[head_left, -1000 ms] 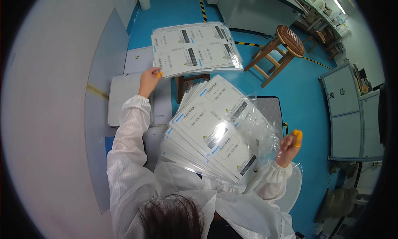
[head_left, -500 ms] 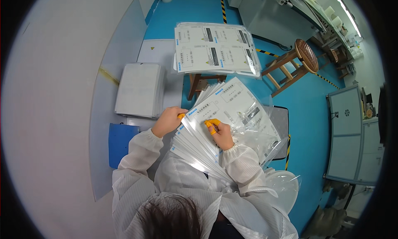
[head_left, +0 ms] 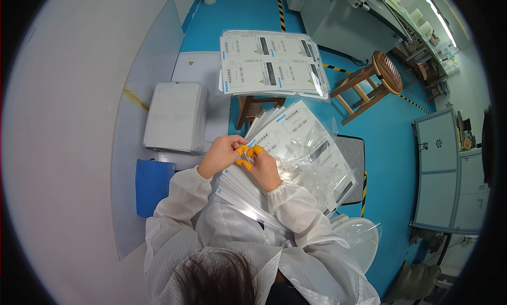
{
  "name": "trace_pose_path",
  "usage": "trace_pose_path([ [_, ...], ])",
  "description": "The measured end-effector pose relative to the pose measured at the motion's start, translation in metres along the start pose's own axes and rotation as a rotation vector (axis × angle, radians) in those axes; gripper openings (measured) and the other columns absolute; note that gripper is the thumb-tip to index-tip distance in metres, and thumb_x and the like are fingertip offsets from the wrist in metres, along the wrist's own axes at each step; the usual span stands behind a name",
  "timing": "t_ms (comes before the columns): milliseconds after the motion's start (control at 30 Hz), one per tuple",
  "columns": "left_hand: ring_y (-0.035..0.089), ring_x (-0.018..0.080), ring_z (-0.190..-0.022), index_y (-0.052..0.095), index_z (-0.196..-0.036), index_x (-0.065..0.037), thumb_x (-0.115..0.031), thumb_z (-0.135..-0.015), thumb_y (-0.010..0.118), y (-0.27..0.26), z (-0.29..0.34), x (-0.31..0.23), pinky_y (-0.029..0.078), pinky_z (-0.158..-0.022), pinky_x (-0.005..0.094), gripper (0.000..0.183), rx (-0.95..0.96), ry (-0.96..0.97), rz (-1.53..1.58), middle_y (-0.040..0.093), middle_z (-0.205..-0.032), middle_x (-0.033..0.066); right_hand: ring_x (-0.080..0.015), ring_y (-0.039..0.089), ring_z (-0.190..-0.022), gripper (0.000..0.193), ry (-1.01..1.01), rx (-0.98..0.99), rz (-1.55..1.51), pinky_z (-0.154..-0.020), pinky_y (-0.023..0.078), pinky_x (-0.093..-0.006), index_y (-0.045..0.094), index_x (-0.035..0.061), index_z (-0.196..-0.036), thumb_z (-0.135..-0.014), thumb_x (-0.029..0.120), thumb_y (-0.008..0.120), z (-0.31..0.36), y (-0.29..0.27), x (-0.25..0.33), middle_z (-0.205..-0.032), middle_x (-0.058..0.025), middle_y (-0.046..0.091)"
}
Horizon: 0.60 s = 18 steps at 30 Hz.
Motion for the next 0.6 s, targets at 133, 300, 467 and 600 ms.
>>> trace_pose_path([
  [133,0.057,0.0125,-0.06,0.064,-0.097,0.003,0.003,-0.076,0.058,-0.001,0.005,-0.003,0.045,-0.057,0.0235,0.022,-0.001,0.008,0.007,0.065,-0.073,0.0124,-0.0238,0.056,-0.063,0.027,0.002,-0.09,0.015,-0.061,0.045,-0.0294,0.057,-0.0035,-0.087,-0.07,0.009,0.074,-0.002,-0.003,-0.01,-0.072,-0.0142,0.056],
  [300,0.059,0.0102,-0.07,0.062,-0.102,0.005,0.002,-0.079,0.061,0.002,0.003,-0.002,0.048,-0.066,0.0211,0.023,0.003,-0.043,-0.02,0.066,-0.083,0.0115,-0.0259,0.058,-0.069,0.022,-0.016,-0.201,-0.084,-0.063,0.047,-0.0305,0.058,-0.002,-0.087,-0.072,0.007,0.071,-0.001,-0.01,-0.022,-0.077,-0.013,0.057],
  [467,0.059,0.0105,-0.071,0.063,-0.102,0.005,0.001,-0.081,0.06,0.003,0.003,-0.005,0.048,-0.067,0.0215,0.022,0.013,-0.04,0.025,0.066,-0.085,0.0119,-0.0291,0.061,-0.077,0.02,0.117,-0.22,-0.281,-0.065,0.048,-0.0327,0.058,-0.0005,-0.089,-0.075,0.01,0.069,0.001,-0.021,-0.036,-0.086,-0.0135,0.06],
  [600,0.059,0.0103,-0.073,0.062,-0.104,0.005,0.001,-0.081,0.059,0.006,0.003,-0.003,0.048,-0.067,0.0217,0.024,0.034,-0.049,-0.009,0.066,-0.086,0.0115,-0.0252,0.061,-0.073,0.018,-0.036,-0.053,-0.054,-0.067,0.048,-0.03,0.059,-0.0015,-0.089,-0.075,0.007,0.067,0.004,-0.009,-0.014,-0.083,-0.0134,0.061],
])
Point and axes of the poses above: each hand's wrist, its own z-axis away from the middle knuckle, its own y-axis out of the palm, x = y × z, the point moved 8 cm from there along -z, towards the middle knuckle
